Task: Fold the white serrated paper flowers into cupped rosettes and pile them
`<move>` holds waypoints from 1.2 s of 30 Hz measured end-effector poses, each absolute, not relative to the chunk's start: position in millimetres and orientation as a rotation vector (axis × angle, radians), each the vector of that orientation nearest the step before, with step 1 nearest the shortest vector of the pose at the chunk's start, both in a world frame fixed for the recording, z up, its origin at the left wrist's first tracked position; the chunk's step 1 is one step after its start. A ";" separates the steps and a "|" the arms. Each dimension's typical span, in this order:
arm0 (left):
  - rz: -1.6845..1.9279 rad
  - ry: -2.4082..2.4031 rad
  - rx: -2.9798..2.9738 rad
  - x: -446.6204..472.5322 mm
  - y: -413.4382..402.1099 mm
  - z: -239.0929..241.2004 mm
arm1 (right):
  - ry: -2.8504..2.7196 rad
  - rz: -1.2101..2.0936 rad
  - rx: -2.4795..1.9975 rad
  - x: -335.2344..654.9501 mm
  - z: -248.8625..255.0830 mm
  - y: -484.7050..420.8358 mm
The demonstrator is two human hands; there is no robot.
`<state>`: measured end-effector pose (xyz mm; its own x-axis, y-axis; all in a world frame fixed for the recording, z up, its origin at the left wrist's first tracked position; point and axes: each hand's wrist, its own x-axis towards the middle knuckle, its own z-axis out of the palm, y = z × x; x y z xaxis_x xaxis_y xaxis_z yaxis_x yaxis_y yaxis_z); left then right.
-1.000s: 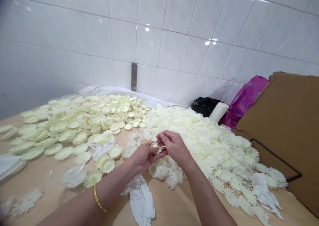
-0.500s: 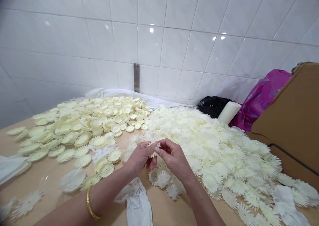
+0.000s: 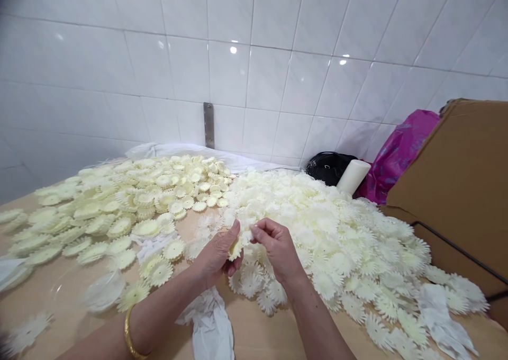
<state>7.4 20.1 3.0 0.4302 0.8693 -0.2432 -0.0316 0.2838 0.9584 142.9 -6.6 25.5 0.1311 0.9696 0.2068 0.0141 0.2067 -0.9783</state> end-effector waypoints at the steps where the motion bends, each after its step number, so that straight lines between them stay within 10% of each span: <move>1: 0.752 0.934 1.095 7.0 20.7 3.0 | -1.133 0.864 -1.136 145.9 24.8 -5.1; 11: 0.691 0.835 0.725 7.8 23.9 6.0 | -1.168 0.056 -1.626 165.0 27.2 -6.3; 36: 0.735 1.006 1.141 12.2 19.4 -4.9 | -1.535 0.661 -1.324 135.3 25.0 -14.1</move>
